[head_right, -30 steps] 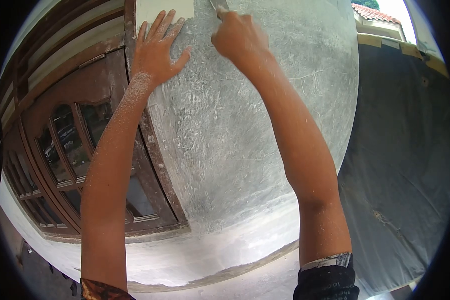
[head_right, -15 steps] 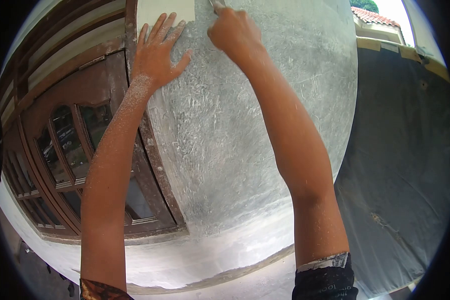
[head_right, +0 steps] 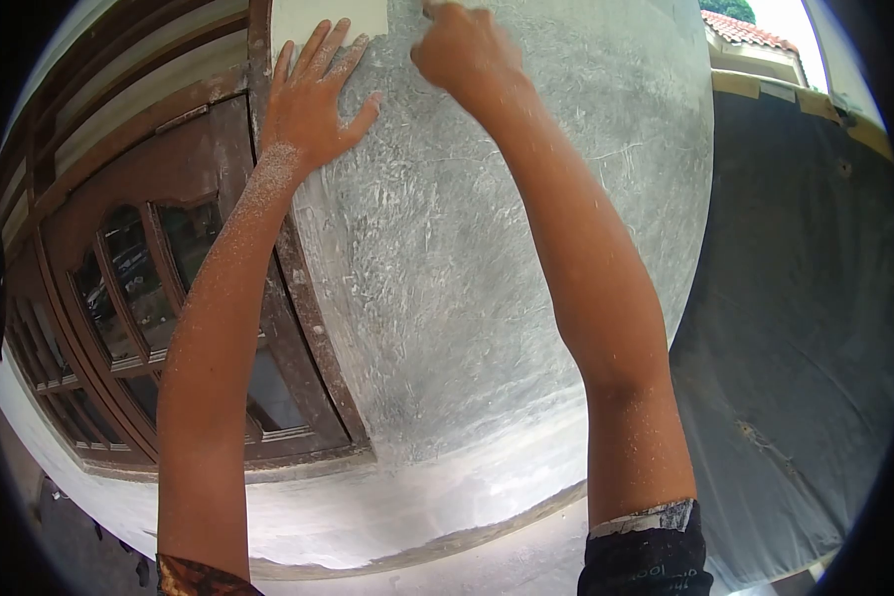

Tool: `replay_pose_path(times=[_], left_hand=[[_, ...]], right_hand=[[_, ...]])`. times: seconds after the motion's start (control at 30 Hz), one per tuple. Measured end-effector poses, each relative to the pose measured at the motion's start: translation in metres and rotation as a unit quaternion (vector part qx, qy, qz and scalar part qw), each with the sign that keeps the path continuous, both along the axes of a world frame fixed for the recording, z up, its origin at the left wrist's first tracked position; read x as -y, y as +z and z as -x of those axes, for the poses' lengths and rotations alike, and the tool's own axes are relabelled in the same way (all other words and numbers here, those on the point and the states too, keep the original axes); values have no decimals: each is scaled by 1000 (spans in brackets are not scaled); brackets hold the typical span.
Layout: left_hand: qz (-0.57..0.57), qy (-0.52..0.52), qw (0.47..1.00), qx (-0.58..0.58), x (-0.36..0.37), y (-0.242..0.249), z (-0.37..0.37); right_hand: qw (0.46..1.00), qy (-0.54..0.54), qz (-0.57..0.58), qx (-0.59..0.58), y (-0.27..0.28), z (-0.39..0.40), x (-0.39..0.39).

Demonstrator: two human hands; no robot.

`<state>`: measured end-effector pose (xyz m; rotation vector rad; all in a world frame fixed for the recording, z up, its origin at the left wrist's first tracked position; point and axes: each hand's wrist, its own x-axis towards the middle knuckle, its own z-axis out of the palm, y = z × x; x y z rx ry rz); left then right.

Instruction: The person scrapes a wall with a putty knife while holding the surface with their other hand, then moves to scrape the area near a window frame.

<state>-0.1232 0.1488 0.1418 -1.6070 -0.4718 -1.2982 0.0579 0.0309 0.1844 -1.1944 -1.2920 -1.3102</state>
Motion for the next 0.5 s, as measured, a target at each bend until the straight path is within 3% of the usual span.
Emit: replay_pose_path(times=[0.07, 0.3, 0.43, 0.5], left_hand=[[0, 0, 1000, 0, 0, -1, -1], [-3, -2, 1000, 3, -2, 0, -1], [2, -3, 1000, 5, 1, 0, -1], [18, 12, 1000, 7, 3, 1, -2]], right_hand=[[987, -7, 94, -127, -34, 23, 20], [997, 3, 39, -65, 16, 1, -4], [986, -17, 104, -128, -32, 19, 18], [991, -12, 81, -104, -22, 21, 19]])
